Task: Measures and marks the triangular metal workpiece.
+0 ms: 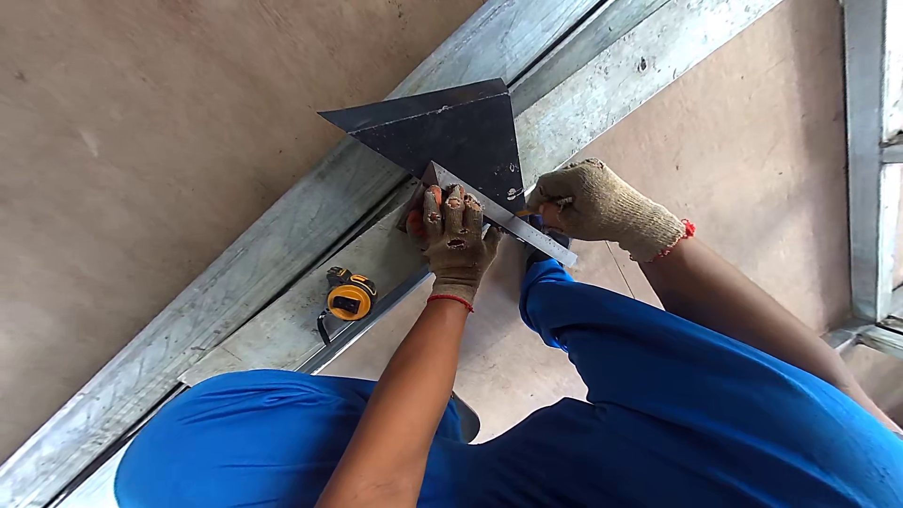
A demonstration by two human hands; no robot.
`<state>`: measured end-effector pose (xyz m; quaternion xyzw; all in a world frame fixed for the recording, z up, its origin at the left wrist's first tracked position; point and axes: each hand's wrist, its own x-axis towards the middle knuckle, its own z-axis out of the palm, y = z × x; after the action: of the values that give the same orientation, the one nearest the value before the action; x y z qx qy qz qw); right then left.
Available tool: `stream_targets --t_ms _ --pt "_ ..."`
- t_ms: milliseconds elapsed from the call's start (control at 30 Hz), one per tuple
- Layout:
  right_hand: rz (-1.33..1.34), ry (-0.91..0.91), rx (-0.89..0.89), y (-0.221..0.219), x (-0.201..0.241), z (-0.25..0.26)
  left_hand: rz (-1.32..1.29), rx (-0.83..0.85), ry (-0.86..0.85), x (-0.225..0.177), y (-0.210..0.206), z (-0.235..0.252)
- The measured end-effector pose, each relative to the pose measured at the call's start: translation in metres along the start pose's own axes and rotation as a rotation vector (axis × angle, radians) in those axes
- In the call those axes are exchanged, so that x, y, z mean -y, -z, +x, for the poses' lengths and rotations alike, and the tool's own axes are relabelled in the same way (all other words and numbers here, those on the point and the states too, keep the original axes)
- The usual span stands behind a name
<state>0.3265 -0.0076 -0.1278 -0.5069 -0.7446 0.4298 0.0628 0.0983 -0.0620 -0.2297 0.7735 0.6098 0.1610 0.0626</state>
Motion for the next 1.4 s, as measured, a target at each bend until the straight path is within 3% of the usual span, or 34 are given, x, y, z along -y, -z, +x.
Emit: stream_targets --t_ms 167,267,367,533,667,800,867,967,1133,1267,1400 --pt "-0.126 -0.175 0.254 0.015 -0.016 -0.039 -0.007 0.128 0.048 -0.001 0.003 0.001" --pt "-0.104 -0.291 0.179 0.014 -0.017 -0.060 -0.012 0.134 0.037 -0.002 0.006 0.000" --pt "-0.033 -0.410 0.151 -0.016 -0.023 -0.060 -0.007 0.183 0.031 -0.002 0.010 -0.001" --pt "0.181 -0.330 0.111 -0.070 -0.040 -0.063 0.018 0.277 0.003 -0.001 0.017 -0.002" --pt "0.148 -0.334 0.094 -0.073 -0.039 -0.065 0.043 0.363 -0.070 0.008 0.033 0.008" --pt "0.161 -0.328 0.068 -0.066 -0.035 -0.068 -0.163 0.277 -0.138 0.028 0.062 0.027" --pt "0.160 -0.298 0.042 -0.063 -0.040 -0.073 -0.246 0.185 -0.045 0.040 0.074 0.039" --pt "0.156 -0.252 -0.023 -0.056 -0.050 -0.080 -0.245 0.052 0.231 0.059 0.077 0.071" --pt "0.345 -0.313 -0.173 -0.039 -0.061 -0.103 -0.422 0.303 0.891 0.086 0.065 0.124" --pt "0.518 -0.323 -0.382 -0.031 -0.076 -0.119 -0.545 0.326 1.075 0.091 0.055 0.138" --pt "0.591 -0.337 -0.572 -0.020 -0.087 -0.116 -0.657 0.326 1.136 0.083 0.046 0.141"
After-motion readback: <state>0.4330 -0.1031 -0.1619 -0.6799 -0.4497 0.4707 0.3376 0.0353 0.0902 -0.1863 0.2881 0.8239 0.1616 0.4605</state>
